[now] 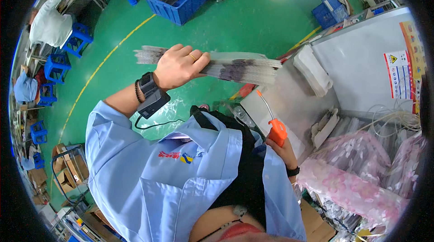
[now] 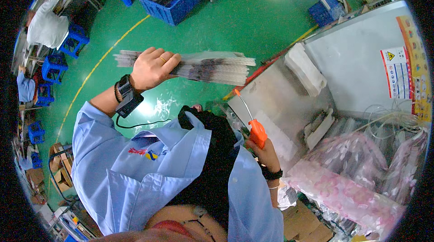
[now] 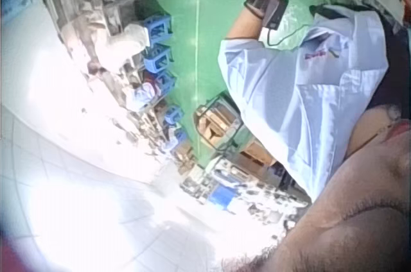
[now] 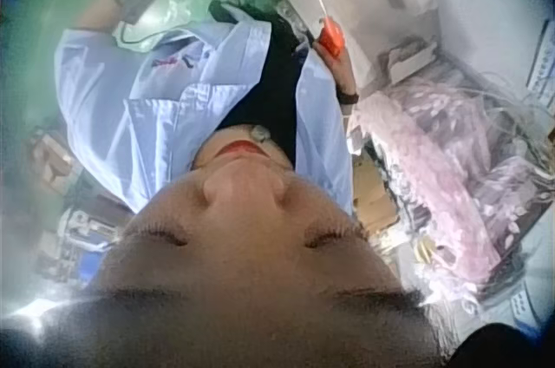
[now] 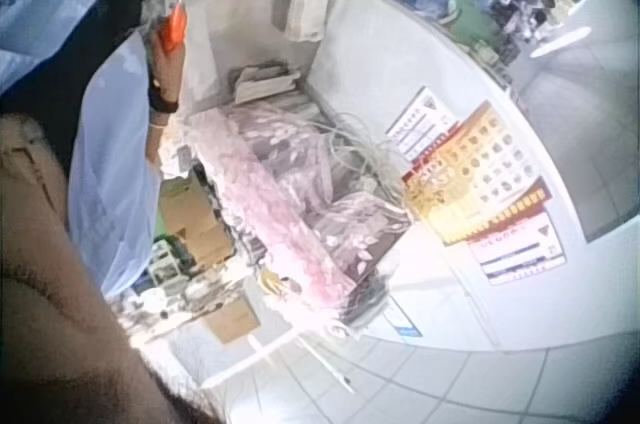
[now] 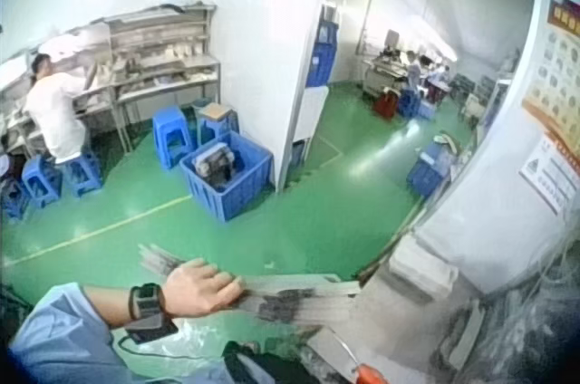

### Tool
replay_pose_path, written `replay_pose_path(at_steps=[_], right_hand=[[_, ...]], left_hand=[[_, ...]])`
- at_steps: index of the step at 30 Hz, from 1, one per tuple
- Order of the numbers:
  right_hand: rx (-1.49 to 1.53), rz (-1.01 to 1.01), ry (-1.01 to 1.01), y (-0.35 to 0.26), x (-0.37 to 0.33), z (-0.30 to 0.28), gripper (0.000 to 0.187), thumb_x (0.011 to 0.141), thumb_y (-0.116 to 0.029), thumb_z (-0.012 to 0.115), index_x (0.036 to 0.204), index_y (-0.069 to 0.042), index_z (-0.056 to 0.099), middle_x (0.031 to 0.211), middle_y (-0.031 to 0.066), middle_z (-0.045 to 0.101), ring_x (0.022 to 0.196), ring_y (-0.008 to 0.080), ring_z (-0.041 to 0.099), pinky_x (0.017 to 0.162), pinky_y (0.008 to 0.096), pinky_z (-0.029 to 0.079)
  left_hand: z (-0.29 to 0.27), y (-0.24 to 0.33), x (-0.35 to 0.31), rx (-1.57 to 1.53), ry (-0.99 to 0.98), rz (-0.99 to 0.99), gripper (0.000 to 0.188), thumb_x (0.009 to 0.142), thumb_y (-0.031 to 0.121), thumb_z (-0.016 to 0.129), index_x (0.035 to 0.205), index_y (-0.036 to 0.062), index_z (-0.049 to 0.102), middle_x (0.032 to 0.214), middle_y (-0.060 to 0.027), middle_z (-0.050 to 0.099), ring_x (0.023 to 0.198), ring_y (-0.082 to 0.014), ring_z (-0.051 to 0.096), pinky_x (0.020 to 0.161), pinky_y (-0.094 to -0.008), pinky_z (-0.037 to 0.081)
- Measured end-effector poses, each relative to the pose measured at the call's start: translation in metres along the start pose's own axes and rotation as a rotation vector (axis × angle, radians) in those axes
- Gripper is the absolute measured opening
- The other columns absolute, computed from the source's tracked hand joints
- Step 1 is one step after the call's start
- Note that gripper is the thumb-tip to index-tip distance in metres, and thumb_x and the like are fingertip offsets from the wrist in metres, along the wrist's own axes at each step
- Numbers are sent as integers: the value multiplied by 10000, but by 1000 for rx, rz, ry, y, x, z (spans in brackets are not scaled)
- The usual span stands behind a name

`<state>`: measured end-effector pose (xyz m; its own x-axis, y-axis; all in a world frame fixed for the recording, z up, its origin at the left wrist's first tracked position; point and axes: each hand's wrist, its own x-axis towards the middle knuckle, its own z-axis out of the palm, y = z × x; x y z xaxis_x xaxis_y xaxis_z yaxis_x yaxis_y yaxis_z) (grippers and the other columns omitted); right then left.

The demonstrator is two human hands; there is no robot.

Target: Organizing and preparing plastic packaging materials using an air gun.

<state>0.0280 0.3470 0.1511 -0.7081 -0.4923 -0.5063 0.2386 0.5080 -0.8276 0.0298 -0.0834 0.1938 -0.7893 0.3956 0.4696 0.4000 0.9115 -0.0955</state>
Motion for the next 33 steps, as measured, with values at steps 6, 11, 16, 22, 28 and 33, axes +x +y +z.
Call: replay_pose_path(at_steps=[6, 11, 16, 22, 28, 33], right_hand=[[-73, 1, -23, -4, 5, 3, 274, 850, -217, 679, 990, -6, 575, 848, 35, 601, 775, 137, 558, 729, 287, 456], [-18, 3, 21, -15, 3, 12, 279, 852, -226, 678, 998, -6, 589, 832, 32, 597, 771, 129, 552, 718, 290, 457], [-170, -92, 0, -51, 4, 12, 299, 853, -218, 681, 1046, -13, 581, 837, 16, 594, 759, 133, 540, 722, 278, 458], [-521, 167, -318, -23, 17, 11, 260, 833, -199, 680, 995, -13, 598, 764, 23, 582, 728, 122, 538, 697, 291, 453], [-194, 73, -382, -42, 8, -3, 283, 864, -300, 633, 943, -29, 621, 742, 66, 634, 669, 170, 592, 642, 314, 472], [-204, 123, -311, -24, 10, -31, 312, 848, -334, 652, 840, -23, 630, 631, 51, 610, 563, 156, 579, 574, 301, 467]], left_hand=[[1, -5, -6, -9, -21, -21, 482, 634, 342, 730, 1015, 97, 565, 784, 2, 548, 699, -171, 558, 616, -312, 432], [8, -5, 3, -78, -55, -41, 480, 686, 385, 744, 1013, 72, 582, 759, -35, 592, 687, -227, 593, 612, -347, 465], [84, -14, -72, -1428, -574, -891, 544, 846, 458, 656, 1006, -62, 653, 796, -153, 678, 708, -135, 621, 652, -322, 512], [185, 49, -167, -1609, -806, -1141, 676, 961, 582, 284, 1304, 36, 490, 1192, -116, 601, 1044, -229, 581, 889, -370, 471], [168, 60, -93, -2383, -722, -1276, 861, 908, 678, 76, 1408, 32, 350, 1365, -136, 474, 1239, -285, 481, 1061, -395, 364], [190, 66, -81, -2267, -672, -1102, 818, 921, 659, 120, 1428, 50, 319, 1392, -155, 440, 1258, -305, 453, 1073, -427, 351]])
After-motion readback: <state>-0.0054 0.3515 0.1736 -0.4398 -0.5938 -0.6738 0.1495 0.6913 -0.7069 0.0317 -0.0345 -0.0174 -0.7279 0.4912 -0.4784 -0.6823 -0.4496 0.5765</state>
